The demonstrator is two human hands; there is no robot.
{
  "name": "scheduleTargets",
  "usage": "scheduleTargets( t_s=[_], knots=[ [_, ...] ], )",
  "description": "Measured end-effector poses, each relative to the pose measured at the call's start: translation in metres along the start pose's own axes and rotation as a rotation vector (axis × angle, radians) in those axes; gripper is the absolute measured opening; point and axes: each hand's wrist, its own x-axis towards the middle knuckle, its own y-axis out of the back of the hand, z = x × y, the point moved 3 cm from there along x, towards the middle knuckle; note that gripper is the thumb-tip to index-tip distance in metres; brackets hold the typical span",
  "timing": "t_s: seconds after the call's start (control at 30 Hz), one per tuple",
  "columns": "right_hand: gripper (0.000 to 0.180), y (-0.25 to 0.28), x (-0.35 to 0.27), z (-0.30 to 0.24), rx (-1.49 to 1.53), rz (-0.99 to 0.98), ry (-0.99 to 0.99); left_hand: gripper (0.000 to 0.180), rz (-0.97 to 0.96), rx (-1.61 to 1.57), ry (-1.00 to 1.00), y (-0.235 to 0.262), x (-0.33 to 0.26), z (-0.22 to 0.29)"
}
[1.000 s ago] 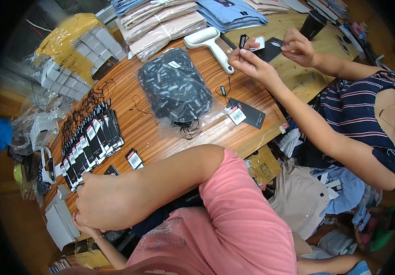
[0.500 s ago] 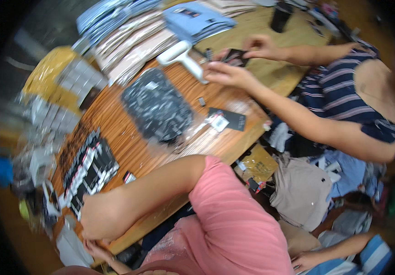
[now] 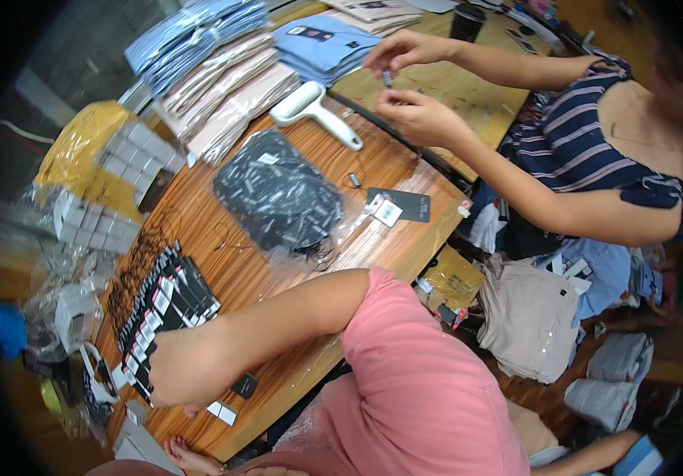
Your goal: The person attaches plastic security loops and cardboard tags to clothing items by hand, organizing the tagged items on a wooden table.
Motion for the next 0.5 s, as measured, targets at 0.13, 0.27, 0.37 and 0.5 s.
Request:
scheduleTargets(
  t_s=[0.13,0.27,0.37,0.5],
  knots=[
    [0.029,0.000,0.001,0.003,0.030,0.082,-0.013,0.025,0.009,0.024,-0.024,0.021,0.006,-0.018],
    [0.029,0.000,-0.005,0.007,-0.068,0.094,-0.076,0.023,0.035,0.005,0.011,0.005,0.010,-0.013],
    [0.029,-0.002,-0.007,0.004,-0.091,0.078,-0.088,0.022,0.039,-0.010,0.003,0.010,0.008,-0.016],
    [0.021,0.023,-0.029,-0.004,-0.133,0.097,-0.090,0.020,0.053,0.015,-0.014,0.008,0.005,-0.012]
  ],
)
